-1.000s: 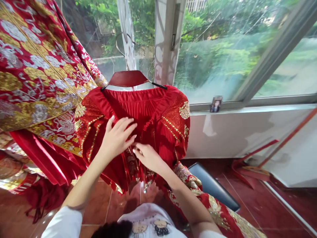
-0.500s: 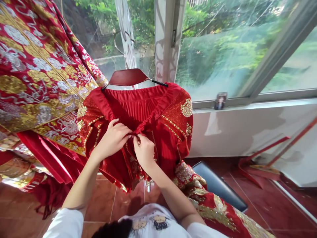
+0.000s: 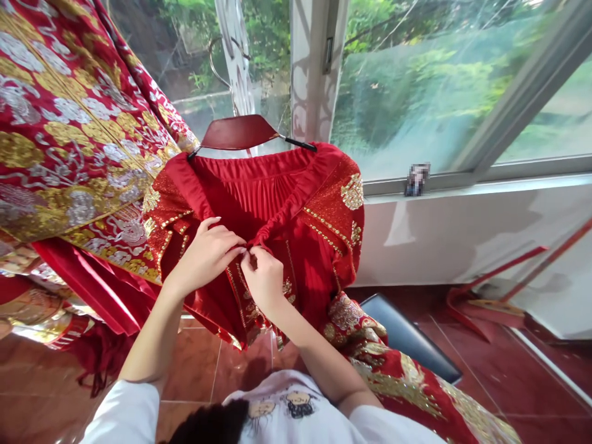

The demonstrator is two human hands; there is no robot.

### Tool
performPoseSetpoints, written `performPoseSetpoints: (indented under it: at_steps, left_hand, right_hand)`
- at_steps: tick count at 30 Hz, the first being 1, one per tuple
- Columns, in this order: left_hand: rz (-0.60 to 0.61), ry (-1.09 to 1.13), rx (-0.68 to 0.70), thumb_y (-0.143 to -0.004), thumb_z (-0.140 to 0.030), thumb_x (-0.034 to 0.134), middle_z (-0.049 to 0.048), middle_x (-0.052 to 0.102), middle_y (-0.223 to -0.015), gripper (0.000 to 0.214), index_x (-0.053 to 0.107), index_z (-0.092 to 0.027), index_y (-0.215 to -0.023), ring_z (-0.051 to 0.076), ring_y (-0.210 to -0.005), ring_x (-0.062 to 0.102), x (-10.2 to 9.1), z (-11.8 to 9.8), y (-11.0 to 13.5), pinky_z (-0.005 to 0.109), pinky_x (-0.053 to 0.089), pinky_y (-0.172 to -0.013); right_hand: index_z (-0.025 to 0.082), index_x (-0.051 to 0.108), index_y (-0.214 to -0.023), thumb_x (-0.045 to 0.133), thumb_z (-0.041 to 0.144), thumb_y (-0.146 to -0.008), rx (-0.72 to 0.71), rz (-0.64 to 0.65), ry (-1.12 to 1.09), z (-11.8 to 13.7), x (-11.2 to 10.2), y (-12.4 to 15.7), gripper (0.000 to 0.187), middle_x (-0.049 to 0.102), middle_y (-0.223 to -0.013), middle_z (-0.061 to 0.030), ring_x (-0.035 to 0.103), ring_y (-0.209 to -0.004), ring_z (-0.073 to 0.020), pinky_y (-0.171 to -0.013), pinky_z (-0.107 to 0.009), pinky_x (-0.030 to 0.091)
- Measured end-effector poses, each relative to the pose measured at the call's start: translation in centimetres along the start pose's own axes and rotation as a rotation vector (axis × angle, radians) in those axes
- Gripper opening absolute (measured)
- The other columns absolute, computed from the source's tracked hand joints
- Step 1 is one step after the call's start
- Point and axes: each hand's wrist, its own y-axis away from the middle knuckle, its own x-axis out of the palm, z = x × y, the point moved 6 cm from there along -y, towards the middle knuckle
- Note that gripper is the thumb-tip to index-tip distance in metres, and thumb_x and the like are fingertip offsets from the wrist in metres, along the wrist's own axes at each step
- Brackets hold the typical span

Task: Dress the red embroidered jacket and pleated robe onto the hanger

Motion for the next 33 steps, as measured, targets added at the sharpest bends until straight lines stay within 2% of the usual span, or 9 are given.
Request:
performPoseSetpoints:
  at_steps: [4, 8, 12, 15, 19, 21, 24, 27, 33]
  left_hand:
    - [-0.092, -0.033, 0.002, -0.095, -0.029, 0.050, 0.0036, 0.071, -0.085, 0.030, 0.065, -0.014, -0.117, 0.017, -0.081, 0.063, -1.1, 0.7, 1.5, 0.043, 0.033, -0.107]
    - [-0.225, -0.018, -0.062, -0.095, -0.029, 0.050, 0.0022, 0.068, -0.074, 0.034, 0.063, -0.011, -0.121, 0.016, -0.073, 0.062, -2.3, 2.2, 3.7, 0.042, 0.039, -0.103]
    - [-0.165, 0.067, -0.089, -0.094, -0.030, 0.050, 0.0021, 0.069, -0.081, 0.033, 0.062, -0.016, -0.122, 0.015, -0.078, 0.063, -2.3, 2.9, 4.9, 0.045, 0.037, -0.108]
    - [-0.316, 0.146, -0.114, -0.089, -0.039, 0.057, 0.0058, 0.067, -0.103, 0.034, 0.063, -0.021, -0.118, 0.019, -0.099, 0.061, -3.9, 2.7, 4.7, 0.043, 0.043, -0.102]
    - [-0.726, 0.089, -0.530, -0.083, -0.046, 0.061, 0.0092, 0.061, -0.102, 0.039, 0.059, -0.018, -0.111, 0.023, -0.094, 0.060, -6.1, 4.0, 3.5, 0.039, 0.053, -0.083]
    - [-0.759, 0.000, -0.745, -0.079, -0.044, 0.066, 0.0138, 0.059, -0.107, 0.049, 0.054, -0.015, -0.116, 0.029, -0.099, 0.059, -5.7, 4.8, 2.3, 0.043, 0.053, -0.082]
    - [-0.743, -0.065, -0.898, -0.076, -0.031, 0.066, 0.0209, 0.052, -0.121, 0.051, 0.049, -0.011, -0.120, 0.037, -0.117, 0.051, -4.7, 6.0, 0.8, 0.047, 0.051, -0.088]
    - [-0.707, -0.023, -0.931, -0.079, -0.016, 0.054, 0.0199, 0.055, -0.119, 0.037, 0.052, -0.011, -0.115, 0.035, -0.116, 0.054, -4.5, 7.2, 1.5, 0.046, 0.046, -0.097]
    - [-0.585, 0.302, -0.847, -0.073, -0.015, 0.048, 0.0064, 0.064, -0.078, 0.016, 0.062, -0.017, -0.082, 0.026, -0.090, 0.063, -6.7, 11.0, 3.6, 0.044, 0.047, -0.095]
  right_hand:
    - [0.018, 0.053, -0.060, 0.050, 0.029, -0.081, 0.098, 0.143, -0.083, -2.1, 1.0, 1.9, 0.023, 0.057, -0.055, 0.0001, 0.048, -0.049, -0.0099, -0.054, -0.021, 0.039]
    - [0.017, 0.052, -0.061, 0.046, 0.029, -0.082, 0.264, 0.366, -0.019, -6.7, 2.7, 6.7, 0.025, 0.061, -0.057, -0.0028, 0.053, -0.051, -0.0120, -0.054, -0.022, 0.040]
    - [0.018, 0.047, -0.052, 0.049, 0.023, -0.077, 0.275, 0.509, 0.028, -8.7, 1.9, 9.0, 0.025, 0.057, -0.048, -0.0020, 0.050, -0.045, -0.0121, -0.049, -0.021, 0.036]
    - [0.018, 0.053, -0.057, 0.049, 0.033, -0.086, 0.188, 0.500, 0.063, -6.8, -2.0, 5.8, 0.033, 0.056, -0.048, -0.0002, 0.050, -0.044, -0.0111, -0.050, -0.021, 0.036]
    - [0.017, 0.058, -0.075, 0.049, 0.047, -0.088, -0.006, -0.271, 0.335, -2.0, -10.8, -3.2, 0.034, 0.062, -0.069, -0.0053, 0.056, -0.062, -0.0152, -0.065, -0.027, 0.043]
    - [0.015, 0.058, -0.092, 0.057, 0.047, -0.083, -0.012, -0.431, 0.435, -0.5, -11.8, -6.6, 0.033, 0.063, -0.083, -0.0084, 0.059, -0.074, -0.0196, -0.073, -0.032, 0.046]
    - [0.013, 0.055, -0.105, 0.062, 0.036, -0.078, 0.082, -0.391, 0.578, -0.6, -10.6, -9.8, 0.036, 0.060, -0.105, -0.0159, 0.058, -0.087, -0.0262, -0.076, -0.040, 0.047]
    - [0.014, 0.056, -0.090, 0.047, 0.016, -0.077, 0.121, -0.350, 0.537, -1.6, -10.6, -10.4, 0.015, 0.061, -0.100, -0.0153, 0.057, -0.082, -0.0241, -0.075, -0.039, 0.045]
    - [0.020, 0.043, -0.058, 0.048, 0.015, -0.059, 0.374, -0.148, -0.358, -3.4, -14.1, -11.6, 0.008, 0.039, -0.051, 0.0038, 0.034, -0.044, -0.0085, -0.046, -0.023, 0.031]
